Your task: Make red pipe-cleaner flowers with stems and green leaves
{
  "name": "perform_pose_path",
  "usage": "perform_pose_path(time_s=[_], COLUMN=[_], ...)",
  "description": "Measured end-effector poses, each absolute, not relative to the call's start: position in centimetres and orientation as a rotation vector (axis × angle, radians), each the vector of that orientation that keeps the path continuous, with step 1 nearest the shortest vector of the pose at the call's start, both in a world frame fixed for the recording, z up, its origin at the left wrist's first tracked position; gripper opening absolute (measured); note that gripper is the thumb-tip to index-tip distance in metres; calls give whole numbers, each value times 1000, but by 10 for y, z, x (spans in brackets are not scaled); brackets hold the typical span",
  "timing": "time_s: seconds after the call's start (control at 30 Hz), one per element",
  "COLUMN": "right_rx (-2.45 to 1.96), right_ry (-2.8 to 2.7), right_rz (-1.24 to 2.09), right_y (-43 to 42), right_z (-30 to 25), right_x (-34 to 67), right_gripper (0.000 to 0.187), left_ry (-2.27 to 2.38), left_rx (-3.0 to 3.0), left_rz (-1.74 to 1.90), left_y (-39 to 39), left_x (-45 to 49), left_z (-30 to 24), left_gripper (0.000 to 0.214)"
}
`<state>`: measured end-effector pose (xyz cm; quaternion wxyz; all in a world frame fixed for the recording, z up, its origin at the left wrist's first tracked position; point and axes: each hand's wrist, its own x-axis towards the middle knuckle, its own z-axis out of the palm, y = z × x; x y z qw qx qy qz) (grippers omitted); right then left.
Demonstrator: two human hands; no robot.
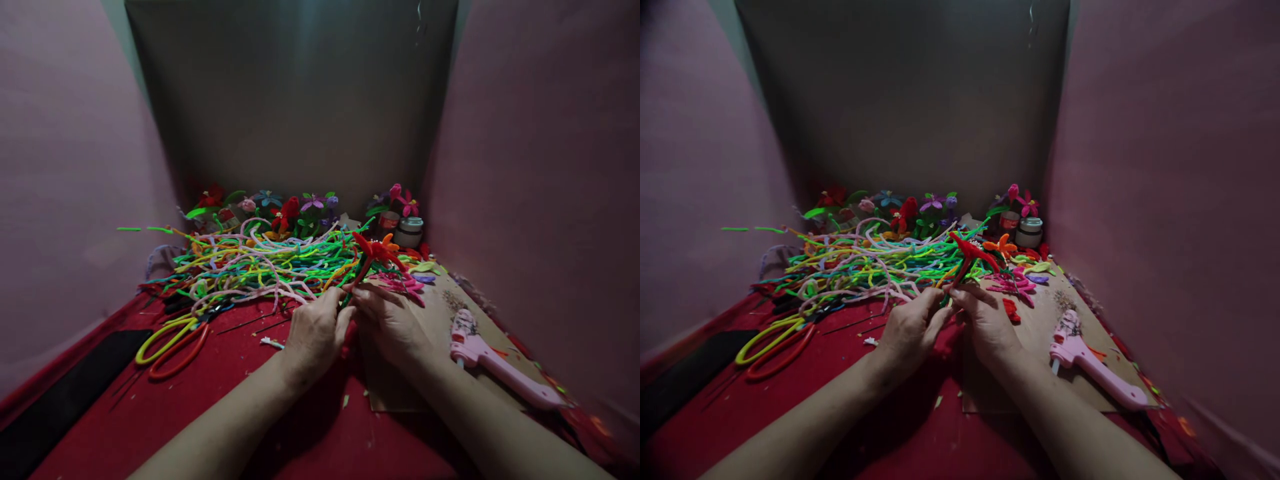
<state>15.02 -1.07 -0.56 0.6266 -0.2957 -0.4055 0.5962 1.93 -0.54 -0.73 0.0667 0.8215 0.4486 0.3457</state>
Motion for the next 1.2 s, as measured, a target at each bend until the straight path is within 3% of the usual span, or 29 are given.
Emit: perform_pose_path(time_s=[0.2,0.53,0.87,1.2], right_rx=[-750,-753,-756,-591], right_ry=[-1085,-1137,-1267,-1099], right_rz=[1283,1225,1161,1379], right_y=[-13,-13,-15,-6], right_z=[-2,-3,6,-4], right_x=[149,151,156,154], right_gripper=[9,13,9,5], left_ry=[1369,969,869,548], left_rx=[2469,1698,1245,1029], left_rz=[1090,1185,1021,720], left_y=[-4,-3,-9,0], left_x=[20,23,24,13], left_z=[-9,5,20,15], left_gripper=[19,14,15,13])
